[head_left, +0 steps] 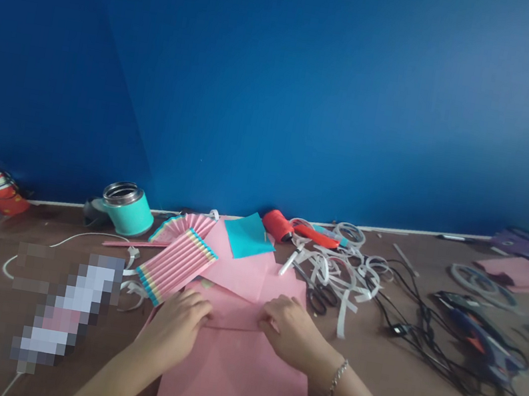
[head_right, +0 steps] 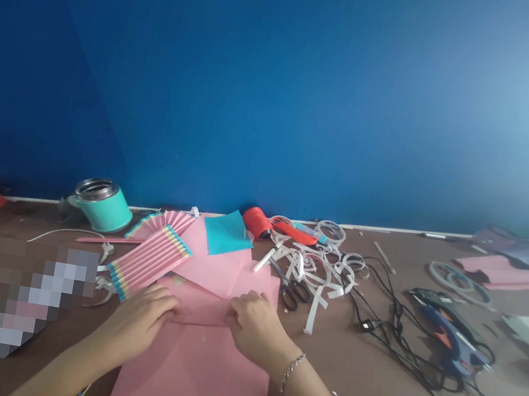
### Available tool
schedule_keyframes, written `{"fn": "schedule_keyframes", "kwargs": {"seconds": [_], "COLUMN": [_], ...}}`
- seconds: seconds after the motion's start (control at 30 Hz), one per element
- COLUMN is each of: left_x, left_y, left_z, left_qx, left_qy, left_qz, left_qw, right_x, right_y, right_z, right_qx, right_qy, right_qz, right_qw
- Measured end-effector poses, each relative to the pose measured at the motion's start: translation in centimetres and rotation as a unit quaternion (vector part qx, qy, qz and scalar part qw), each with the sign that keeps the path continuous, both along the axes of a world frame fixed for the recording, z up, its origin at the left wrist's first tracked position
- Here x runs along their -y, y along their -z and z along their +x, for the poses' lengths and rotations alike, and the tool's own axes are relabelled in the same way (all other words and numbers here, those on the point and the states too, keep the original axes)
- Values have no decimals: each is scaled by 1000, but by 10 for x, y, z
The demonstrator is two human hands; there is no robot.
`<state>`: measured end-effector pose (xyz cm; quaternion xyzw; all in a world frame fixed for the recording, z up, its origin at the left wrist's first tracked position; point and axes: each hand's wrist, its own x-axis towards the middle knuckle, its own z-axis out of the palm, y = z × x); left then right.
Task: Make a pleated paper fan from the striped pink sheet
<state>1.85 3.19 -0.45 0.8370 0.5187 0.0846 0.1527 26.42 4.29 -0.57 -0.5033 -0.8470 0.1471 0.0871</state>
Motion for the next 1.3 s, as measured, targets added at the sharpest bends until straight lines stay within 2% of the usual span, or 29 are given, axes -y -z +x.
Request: {"fn": "schedule_keyframes", "kwargs": {"seconds": [0.2,0.3,0.5,0.63,0.77,1.03,1.2,1.3], "left_x": [-3,-3,2,8,13,13,11,13], "left_y": [-5,-4,2,-1,-5,5,8,9], "left_z": [1,2,5,8,13,17,18,21], "left_qx": [-10,-18,-25,-37,-28,20,47,69], "left_qy": [8,16,23,28,16,29,44,56], "left_qz": [26,26,17,21,54,104,159,166], "left_qw": [1000,999,999,999,998,994,985,982], "right_x": [-4,-5,0,6,6,4,11,17], "right_y": [-3,-3,5,11,11,7,2,-3], "right_z": [-1,1,5,5,2,-1,-5,-13], "right_qx": [-15,-31,-42,-25,-15,-71,-97,-120], "right_qy": [36,44,-24,-62,-98,-120,-96,-88], "right_qz": [-27,-17,19,79,134,190,166,153], "right_qw": [999,998,999,995,986,972,977,977]}}
